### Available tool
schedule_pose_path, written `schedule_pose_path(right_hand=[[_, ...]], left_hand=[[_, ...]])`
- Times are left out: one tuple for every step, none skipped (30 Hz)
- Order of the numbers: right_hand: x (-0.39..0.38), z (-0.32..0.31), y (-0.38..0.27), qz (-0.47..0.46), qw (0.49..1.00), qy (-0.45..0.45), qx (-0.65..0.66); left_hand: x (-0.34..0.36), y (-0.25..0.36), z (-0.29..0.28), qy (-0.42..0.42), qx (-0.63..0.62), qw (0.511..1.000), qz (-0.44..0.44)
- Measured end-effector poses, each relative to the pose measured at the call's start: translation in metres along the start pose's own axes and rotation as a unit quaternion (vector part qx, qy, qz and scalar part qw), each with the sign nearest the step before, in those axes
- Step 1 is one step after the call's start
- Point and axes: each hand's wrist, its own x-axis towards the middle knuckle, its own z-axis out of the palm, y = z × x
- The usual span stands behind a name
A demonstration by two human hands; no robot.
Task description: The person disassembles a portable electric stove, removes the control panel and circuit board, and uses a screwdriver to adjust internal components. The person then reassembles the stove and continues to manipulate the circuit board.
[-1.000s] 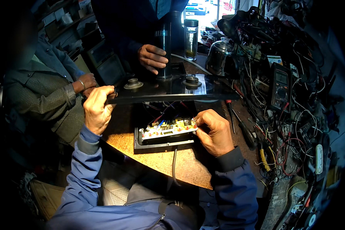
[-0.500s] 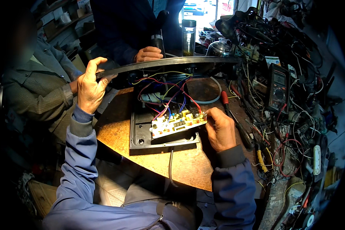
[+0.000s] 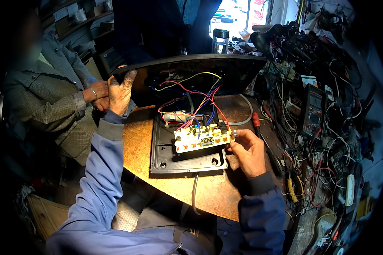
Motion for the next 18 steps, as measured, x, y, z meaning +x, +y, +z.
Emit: schedule_pose_path(right_hand=[[0.000, 0.001, -0.002, -0.001, 1.000, 0.004, 0.015], [0.000, 0.003, -0.003, -0.013, 1.000, 0.011, 0.024], [0.002, 0.005, -0.003, -0.026, 0.999, 0.018, 0.033], [0.002, 0.006, -0.003, -0.038, 0.998, 0.026, 0.041], [0.003, 0.006, -0.004, -0.036, 0.998, 0.025, 0.044], [0.002, 0.007, -0.005, -0.034, 0.998, 0.021, 0.038], [0.001, 0.008, -0.004, -0.033, 0.999, 0.017, 0.034], [0.001, 0.009, -0.004, -0.031, 0.999, 0.014, 0.030], [0.001, 0.009, -0.005, -0.027, 0.999, 0.010, 0.028], [0.000, 0.010, -0.005, -0.027, 0.999, 0.008, 0.023], [0.000, 0.010, -0.005, -0.027, 0.999, 0.007, 0.018], [0.000, 0.011, -0.005, -0.027, 1.000, 0.005, 0.014], [-0.001, 0.012, -0.006, -0.023, 1.000, 0.008, 0.018], [-0.001, 0.012, -0.006, -0.011, 0.999, 0.006, 0.031], [-0.001, 0.012, -0.006, 0.001, 0.999, 0.004, 0.045], [0.000, 0.013, -0.005, 0.010, 0.998, 0.001, 0.061], [0.001, 0.010, 0.000, 0.015, 0.996, 0.005, 0.082], [-0.001, 0.005, 0.001, 0.035, 0.995, 0.010, 0.088]], left_hand=[[0.000, 0.001, 0.006, 0.025, -0.028, 0.999, 0.005], [-0.001, 0.003, 0.014, 0.051, -0.056, 0.997, 0.010], [0.002, 0.003, 0.015, 0.047, -0.071, 0.996, -0.019], [0.005, 0.002, 0.016, 0.042, -0.086, 0.994, -0.049], [0.007, 0.001, 0.017, 0.038, -0.102, 0.991, -0.079], [0.007, 0.000, 0.018, 0.043, -0.109, 0.991, -0.069], [0.007, -0.003, 0.020, 0.046, -0.116, 0.990, -0.058], [0.008, -0.004, 0.021, 0.050, -0.123, 0.990, -0.047], [0.009, -0.005, 0.019, 0.042, -0.129, 0.989, -0.053], [0.006, -0.005, 0.015, 0.035, -0.135, 0.988, -0.062], [0.004, -0.005, 0.013, 0.027, -0.142, 0.987, -0.071], [0.001, -0.003, 0.014, 0.040, -0.139, 0.987, -0.069], [-0.003, 0.001, 0.016, 0.052, -0.139, 0.987, -0.068], [-0.004, -0.008, 0.009, 0.038, -0.115, 0.990, -0.076], [-0.006, -0.019, 0.004, 0.023, -0.094, 0.992, -0.084], [-0.007, -0.019, 0.005, 0.023, -0.076, 0.993, -0.083], [-0.011, -0.019, 0.004, 0.023, -0.057, 0.995, -0.081], [-0.014, -0.018, 0.007, 0.031, -0.065, 0.994, -0.083]])
